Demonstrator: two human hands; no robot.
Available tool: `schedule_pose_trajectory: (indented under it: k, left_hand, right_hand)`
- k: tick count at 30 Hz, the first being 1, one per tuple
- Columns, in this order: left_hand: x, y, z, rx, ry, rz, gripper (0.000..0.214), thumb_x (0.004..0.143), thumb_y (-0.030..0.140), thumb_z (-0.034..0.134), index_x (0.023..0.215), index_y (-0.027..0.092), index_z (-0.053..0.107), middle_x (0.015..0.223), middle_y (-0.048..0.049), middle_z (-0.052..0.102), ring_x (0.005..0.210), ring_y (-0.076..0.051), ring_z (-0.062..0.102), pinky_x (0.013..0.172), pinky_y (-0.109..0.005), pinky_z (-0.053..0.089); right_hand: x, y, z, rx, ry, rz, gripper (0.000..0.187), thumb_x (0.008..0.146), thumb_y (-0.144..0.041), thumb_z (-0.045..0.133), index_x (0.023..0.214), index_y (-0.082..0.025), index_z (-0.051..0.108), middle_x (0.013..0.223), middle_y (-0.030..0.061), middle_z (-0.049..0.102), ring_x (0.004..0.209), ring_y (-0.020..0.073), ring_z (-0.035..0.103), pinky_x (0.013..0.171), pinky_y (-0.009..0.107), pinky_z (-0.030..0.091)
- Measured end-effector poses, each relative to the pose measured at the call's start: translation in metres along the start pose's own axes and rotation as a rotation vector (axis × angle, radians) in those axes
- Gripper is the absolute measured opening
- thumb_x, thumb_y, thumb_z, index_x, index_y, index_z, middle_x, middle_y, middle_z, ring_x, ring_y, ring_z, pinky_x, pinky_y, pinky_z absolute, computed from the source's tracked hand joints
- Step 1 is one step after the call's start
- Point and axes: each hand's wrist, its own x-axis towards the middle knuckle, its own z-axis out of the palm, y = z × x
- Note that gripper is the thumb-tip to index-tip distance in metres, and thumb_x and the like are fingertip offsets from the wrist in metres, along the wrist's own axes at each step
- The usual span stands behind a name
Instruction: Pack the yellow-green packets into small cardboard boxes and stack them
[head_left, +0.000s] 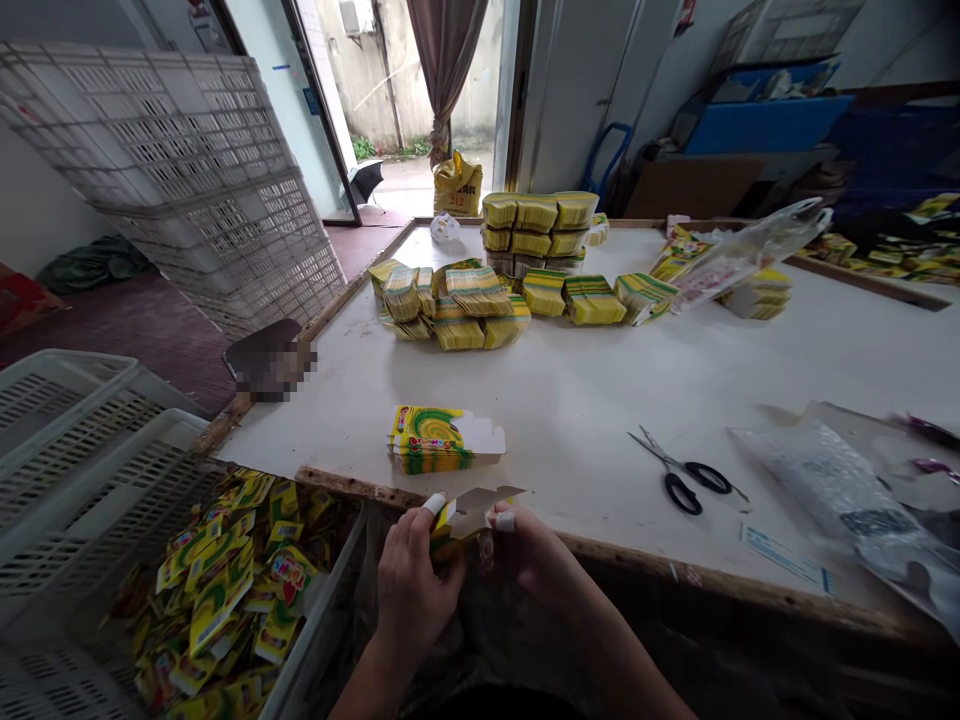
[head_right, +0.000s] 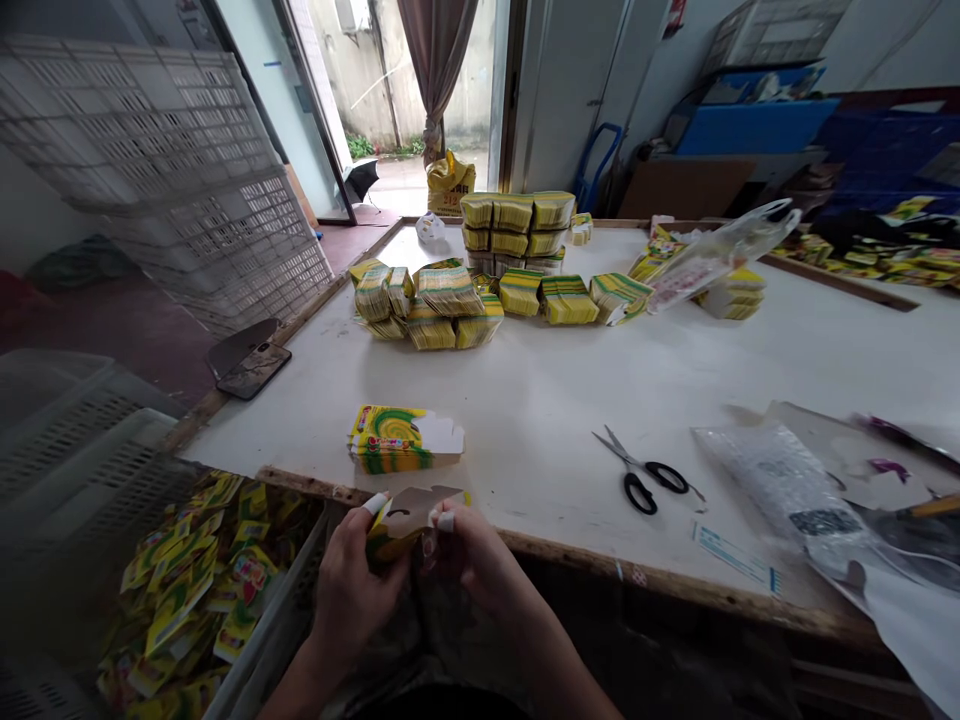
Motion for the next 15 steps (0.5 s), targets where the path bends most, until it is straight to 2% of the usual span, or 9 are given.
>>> schedule_pose_trajectory:
  k: [5, 11, 15]
  left_hand:
    - [-0.0004, 0.0021, -0.0034, 0.004, 0.002, 0.052, 0.043, 0.081, 0.021, 0.060, 0.121, 0.012, 0.047, 0.099, -0.0134, 0.064, 0.086, -0.026, 0.061, 0.073, -0.036, 0.053]
    - [0.0059, 0.0073, -0.0075, 0.057, -0.019, 0.171, 0.032, 0.082, 0.017, 0.060, 0.113, 0.014, 0.052, 0.089, -0.0107, 0.066, 0.078, -0.024, 0.062, 0.069, -0.035, 0.050]
    - [0.0005, 0.0065, -0.0041, 0.012, 0.010, 0.118, 0.040, 0.080, 0.017, 0.061, 0.118, 0.013, 0.050, 0.092, -0.0128, 0.066, 0.080, -0.026, 0.063, 0.071, -0.037, 0.053]
  right_hand:
    - [-0.0040, -0.0021, -0.0012, -0.006, 0.054, -0.055, 0.017, 0.060, -0.026, 0.068, 0.072, -0.018, 0.058, 0.056, -0.0040, 0.061, 0.046, 0.0114, 0.053, 0.050, 0.025, 0.048]
    - [-0.0002, -0.0068, -0.0029, -0.007, 0.106, -0.158, 0.007, 0.059, -0.017, 0.065, 0.058, -0.016, 0.058, 0.052, -0.0040, 0.060, 0.046, 0.0095, 0.050, 0.046, 0.021, 0.042]
    - [0.0001, -0.0007, -0.0061, 0.075, 0.035, -0.090, 0.007, 0.061, -0.021, 0.063, 0.062, -0.017, 0.058, 0.050, -0.0033, 0.059, 0.044, 0.0109, 0.050, 0.047, 0.024, 0.043]
